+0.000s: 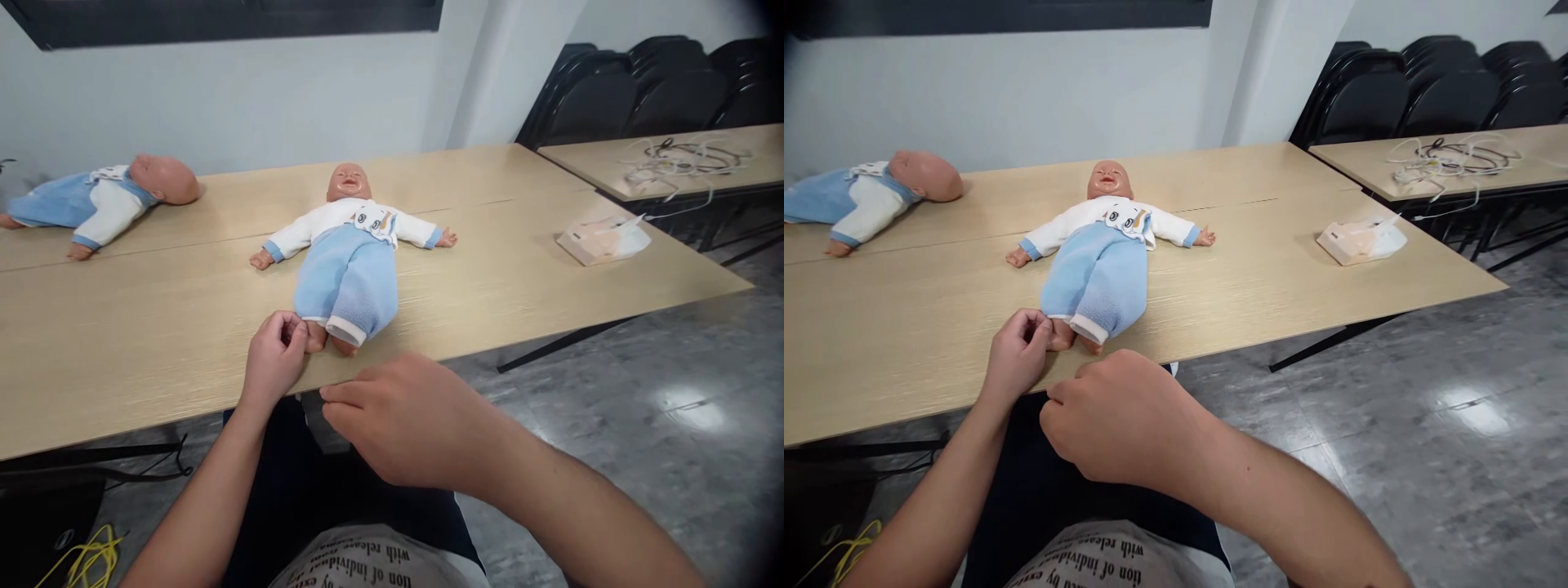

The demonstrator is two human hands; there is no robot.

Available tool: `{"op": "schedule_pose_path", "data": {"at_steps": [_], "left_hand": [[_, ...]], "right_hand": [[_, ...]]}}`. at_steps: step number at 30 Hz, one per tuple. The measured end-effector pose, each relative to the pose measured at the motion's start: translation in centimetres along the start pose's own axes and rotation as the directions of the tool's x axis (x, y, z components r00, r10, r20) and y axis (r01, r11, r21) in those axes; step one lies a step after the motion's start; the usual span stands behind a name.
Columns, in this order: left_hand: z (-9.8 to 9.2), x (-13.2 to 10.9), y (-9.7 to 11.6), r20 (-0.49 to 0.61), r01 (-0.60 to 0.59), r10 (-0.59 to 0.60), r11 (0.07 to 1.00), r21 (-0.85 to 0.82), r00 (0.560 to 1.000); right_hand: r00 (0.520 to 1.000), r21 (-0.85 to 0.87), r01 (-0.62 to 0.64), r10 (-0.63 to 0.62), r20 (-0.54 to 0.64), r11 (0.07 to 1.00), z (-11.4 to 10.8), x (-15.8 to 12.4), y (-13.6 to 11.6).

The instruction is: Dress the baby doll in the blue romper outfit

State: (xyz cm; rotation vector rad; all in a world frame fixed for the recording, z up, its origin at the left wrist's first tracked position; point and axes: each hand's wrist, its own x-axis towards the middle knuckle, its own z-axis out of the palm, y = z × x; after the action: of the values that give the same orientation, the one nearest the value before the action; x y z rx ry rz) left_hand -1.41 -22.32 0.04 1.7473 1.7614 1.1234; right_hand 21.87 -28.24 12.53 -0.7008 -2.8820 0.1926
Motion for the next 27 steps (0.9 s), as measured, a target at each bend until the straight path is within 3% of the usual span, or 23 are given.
{"op": "schedule_pose_path", "data": {"at_steps": [9, 12, 14, 15, 16, 18, 19, 20, 23, 25, 26, 27], "left_hand": [[0.3, 0.0, 0.1, 0.014, 0.018, -0.019, 0.997, 0.077, 1.0], [-0.1, -1.4, 0.8, -0.206, -0.098, 0.112, 0.992, 0.078, 0.972], [-1.0, -3.3, 2.2, -0.31, -0.301, 0.295, 0.953, 0.027, 0.904], [-1.5, -4.4, 3.2, -0.215, -0.432, 0.412, 0.901, -0.052, 0.885], [-1.9, -5.5, 4.3, -0.039, -0.552, 0.554, 0.818, -0.159, 0.832], [-2.5, -7.7, 6.7, 0.28, -0.686, 0.763, 0.646, -0.335, 0.582], [-2.5, -8.6, 7.7, 0.359, -0.709, 0.794, 0.603, -0.367, 0.49], [-2.3, -9.5, 8.5, 0.407, -0.734, 0.806, 0.575, -0.362, 0.43], [-0.1, -12.0, 9.5, 0.43, -0.839, 0.819, 0.5, -0.214, 0.379], [1.9, -13.3, 9.3, 0.417, -0.88, 0.846, 0.437, -0.183, 0.333], [2.7, -13.8, 9.2, 0.427, -0.877, 0.849, 0.43, -0.214, 0.311], [3.2, -13.9, 9.3, 0.449, -0.863, 0.844, 0.436, -0.255, 0.294]], "right_hand": [[0.987, 0.036, -0.094, 0.089, 0.132, 0.995, 0.5, -0.3, -0.4], [0.985, 0.065, -0.087, 0.076, 0.154, 0.994, 0.9, -0.7, -0.8], [0.984, 0.117, -0.051, 0.03, 0.174, 0.992, 1.9, -0.9, -1.6], [0.985, 0.138, -0.068, 0.044, 0.166, 0.988, 2.7, -0.9, -2.2], [0.984, 0.143, -0.128, 0.108, 0.144, 0.981, 3.8, -0.8, -2.9], [0.938, 0.106, -0.347, 0.342, 0.064, 0.932, 6.2, -0.5, -4.8], [0.884, 0.076, -0.467, 0.467, 0.021, 0.881, 7.5, -0.5, -5.8], [0.813, 0.035, -0.581, 0.582, -0.025, 0.813, 8.9, -0.6, -6.9], [0.592, -0.055, -0.801, 0.773, -0.226, 0.597, 12.2, -2.5, -9.4], [0.469, 0.001, -0.858, 0.785, -0.404, 0.513, 13.8, -4.8, -10.0], [0.473, 0.051, -0.832, 0.754, -0.455, 0.553, 14.3, -6.1, -9.9], [0.51, 0.093, -0.781, 0.716, -0.477, 0.618, 14.6, -7.3, -9.5]]}}
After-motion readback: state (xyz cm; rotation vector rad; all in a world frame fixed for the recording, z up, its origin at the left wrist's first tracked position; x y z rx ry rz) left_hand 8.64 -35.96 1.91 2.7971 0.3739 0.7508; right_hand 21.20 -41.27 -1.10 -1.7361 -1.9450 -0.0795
